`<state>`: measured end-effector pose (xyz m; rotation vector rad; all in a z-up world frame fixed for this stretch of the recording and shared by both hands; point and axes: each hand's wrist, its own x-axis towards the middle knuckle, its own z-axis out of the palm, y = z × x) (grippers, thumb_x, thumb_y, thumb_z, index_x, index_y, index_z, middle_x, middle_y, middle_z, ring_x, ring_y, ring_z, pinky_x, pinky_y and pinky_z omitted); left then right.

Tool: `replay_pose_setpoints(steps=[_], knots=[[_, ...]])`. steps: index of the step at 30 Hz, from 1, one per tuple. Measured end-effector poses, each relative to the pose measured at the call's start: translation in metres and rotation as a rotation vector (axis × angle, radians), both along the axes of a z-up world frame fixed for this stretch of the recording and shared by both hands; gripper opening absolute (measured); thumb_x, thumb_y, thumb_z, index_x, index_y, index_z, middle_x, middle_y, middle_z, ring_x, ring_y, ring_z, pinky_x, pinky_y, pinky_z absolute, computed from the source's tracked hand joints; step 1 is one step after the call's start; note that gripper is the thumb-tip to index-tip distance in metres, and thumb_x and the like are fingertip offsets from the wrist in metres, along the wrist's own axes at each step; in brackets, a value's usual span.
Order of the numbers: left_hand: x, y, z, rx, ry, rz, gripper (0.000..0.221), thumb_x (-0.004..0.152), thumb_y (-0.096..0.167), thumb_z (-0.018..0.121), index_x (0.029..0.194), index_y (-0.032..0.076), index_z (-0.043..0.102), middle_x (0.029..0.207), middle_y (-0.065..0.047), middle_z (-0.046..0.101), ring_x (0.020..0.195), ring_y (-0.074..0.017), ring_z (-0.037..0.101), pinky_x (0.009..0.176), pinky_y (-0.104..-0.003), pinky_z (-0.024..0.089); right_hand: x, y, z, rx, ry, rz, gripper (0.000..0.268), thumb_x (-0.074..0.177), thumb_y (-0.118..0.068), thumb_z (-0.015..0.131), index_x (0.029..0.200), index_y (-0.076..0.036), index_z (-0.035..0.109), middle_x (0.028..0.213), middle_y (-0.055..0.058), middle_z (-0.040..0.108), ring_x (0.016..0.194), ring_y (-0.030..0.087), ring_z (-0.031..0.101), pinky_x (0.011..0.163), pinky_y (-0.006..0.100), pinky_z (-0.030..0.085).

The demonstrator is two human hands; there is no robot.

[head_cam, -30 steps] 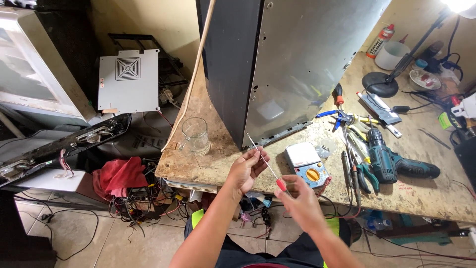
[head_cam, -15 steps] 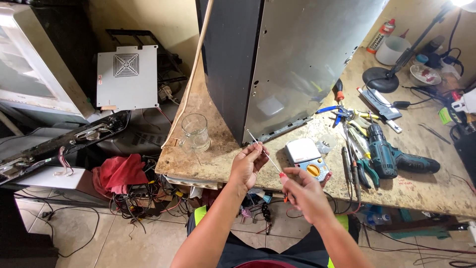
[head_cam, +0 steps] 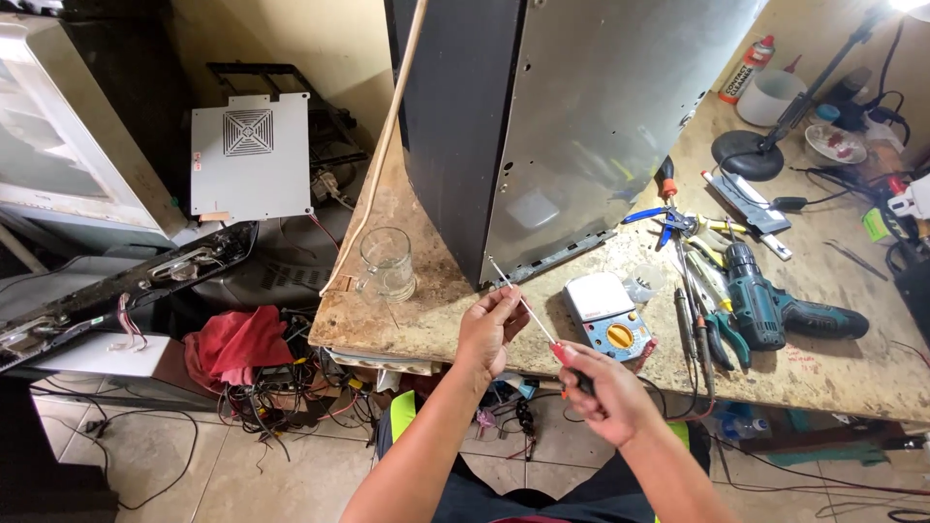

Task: The person is removing the back panel of an electronic device by unscrewing several screws with a manual screwdriver.

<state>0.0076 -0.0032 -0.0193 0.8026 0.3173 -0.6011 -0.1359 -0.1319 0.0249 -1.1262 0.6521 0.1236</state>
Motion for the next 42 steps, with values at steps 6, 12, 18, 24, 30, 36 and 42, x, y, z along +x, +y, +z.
replay_pose_setpoints(steps=[6, 12, 18, 24, 30, 36, 42], knots=[[0.001, 0.001, 0.004, 0.019, 0.012, -0.003, 0.009, 0.092, 0.003, 0.075, 0.098, 0.005, 0.068, 0.091, -0.013, 0.073, 0.084, -0.0247, 0.072, 0.084, -0.035, 0.064, -0.013, 0.015, -0.010, -1.012, -0.199, 0.047, 0.035, 0.097, -0.014, 0.065, 0.132, -0.007, 0.068, 0.085, 0.013, 0.067, 0.052, 0.014, 0.052, 0.038, 0.025, 0.041], [0.003, 0.005, 0.011, 0.058, 0.025, -0.023, 0.010, 0.093, 0.005, 0.076, 0.097, 0.006, 0.067, 0.091, -0.011, 0.071, 0.083, -0.0227, 0.070, 0.082, -0.033, 0.063, -0.008, 0.036, -0.003, -1.426, -0.162, 0.118, 0.042, 0.099, -0.030, 0.059, 0.137, -0.012, 0.065, 0.071, 0.005, 0.070, 0.043, 0.014, 0.053, 0.036, 0.029, 0.045], [0.004, 0.003, 0.004, 0.071, 0.020, -0.020, 0.014, 0.089, 0.007, 0.080, 0.092, 0.007, 0.066, 0.084, -0.009, 0.069, 0.075, -0.0202, 0.069, 0.078, -0.032, 0.064, -0.001, 0.007, 0.002, 0.110, 0.029, -0.047, 0.028, 0.102, -0.011, 0.057, 0.126, 0.002, 0.060, 0.070, 0.006, 0.052, 0.040, 0.008, 0.033, 0.030, 0.021, 0.019], [0.002, -0.002, 0.007, 0.061, 0.002, 0.002, 0.013, 0.090, 0.007, 0.080, 0.090, 0.008, 0.066, 0.085, -0.004, 0.067, 0.076, -0.0175, 0.067, 0.080, -0.032, 0.064, -0.015, 0.020, -0.018, -1.507, -0.144, 0.136, 0.039, 0.093, -0.029, 0.070, 0.129, -0.017, 0.068, 0.093, 0.002, 0.074, 0.057, 0.014, 0.068, 0.054, 0.028, 0.054], [0.008, 0.002, 0.005, -0.004, 0.029, -0.068, 0.021, 0.089, 0.011, 0.078, 0.108, 0.005, 0.071, 0.092, -0.010, 0.072, 0.084, -0.0199, 0.070, 0.082, -0.031, 0.064, -0.001, 0.012, 0.017, -0.403, 0.126, 0.023, 0.039, 0.096, -0.024, 0.063, 0.130, -0.006, 0.069, 0.081, 0.005, 0.067, 0.051, 0.011, 0.048, 0.045, 0.024, 0.034], [0.012, -0.003, -0.002, -0.020, 0.040, -0.050, 0.018, 0.088, 0.003, 0.078, 0.106, 0.001, 0.073, 0.093, -0.013, 0.074, 0.082, -0.0211, 0.071, 0.078, -0.030, 0.065, -0.013, 0.003, -0.023, -0.820, -0.192, 0.038, 0.032, 0.097, -0.019, 0.066, 0.125, -0.003, 0.068, 0.096, 0.012, 0.067, 0.073, 0.018, 0.054, 0.059, 0.030, 0.043], [0.011, 0.001, 0.002, 0.015, 0.045, -0.024, 0.018, 0.085, 0.005, 0.082, 0.100, 0.004, 0.073, 0.091, -0.011, 0.074, 0.078, -0.0194, 0.070, 0.077, -0.029, 0.064, -0.007, 0.027, 0.003, -1.148, -0.244, 0.039, 0.031, 0.099, -0.015, 0.065, 0.124, 0.002, 0.072, 0.075, 0.011, 0.069, 0.052, 0.017, 0.056, 0.041, 0.028, 0.042]])
